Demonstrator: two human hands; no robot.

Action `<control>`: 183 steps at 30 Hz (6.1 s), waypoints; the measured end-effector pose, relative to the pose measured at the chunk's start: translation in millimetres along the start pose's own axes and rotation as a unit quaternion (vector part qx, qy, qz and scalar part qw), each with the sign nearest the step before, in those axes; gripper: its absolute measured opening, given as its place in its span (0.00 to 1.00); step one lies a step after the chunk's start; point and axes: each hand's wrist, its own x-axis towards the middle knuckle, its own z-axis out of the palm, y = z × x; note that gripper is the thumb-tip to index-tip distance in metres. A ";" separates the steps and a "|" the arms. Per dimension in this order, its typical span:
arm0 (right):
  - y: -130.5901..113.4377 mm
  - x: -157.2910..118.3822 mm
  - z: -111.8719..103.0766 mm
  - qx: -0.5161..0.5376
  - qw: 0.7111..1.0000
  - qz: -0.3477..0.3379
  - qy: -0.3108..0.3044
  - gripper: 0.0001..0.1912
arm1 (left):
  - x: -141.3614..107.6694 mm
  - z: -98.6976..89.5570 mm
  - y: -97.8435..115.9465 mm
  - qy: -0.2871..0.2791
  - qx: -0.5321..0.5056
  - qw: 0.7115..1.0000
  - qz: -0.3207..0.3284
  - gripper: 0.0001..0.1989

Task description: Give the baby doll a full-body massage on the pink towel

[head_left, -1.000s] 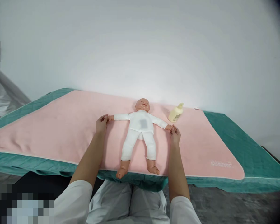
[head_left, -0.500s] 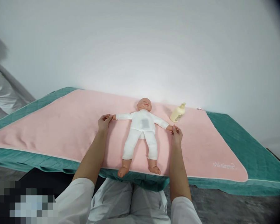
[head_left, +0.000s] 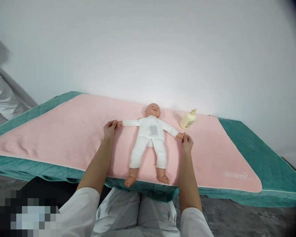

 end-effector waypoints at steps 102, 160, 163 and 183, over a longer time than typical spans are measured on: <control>-78.7 -65.8 65.9 -0.200 0.930 -0.297 -0.083 0.23 | -237.0 24.2 79.8 -0.107 0.083 0.953 0.270 0.22; -11.7 -4.9 9.5 -0.234 0.970 -0.046 0.039 0.19 | -289.3 -80.0 -9.0 -0.082 0.330 0.878 0.337 0.25; -9.0 -2.6 8.9 -0.245 0.967 -0.050 0.043 0.20 | -292.0 -80.2 -12.1 -0.075 0.338 0.887 0.306 0.24; -52.9 -56.8 49.0 -0.115 0.955 -0.273 0.008 0.21 | -286.8 -49.3 31.5 -0.027 0.273 0.938 0.211 0.21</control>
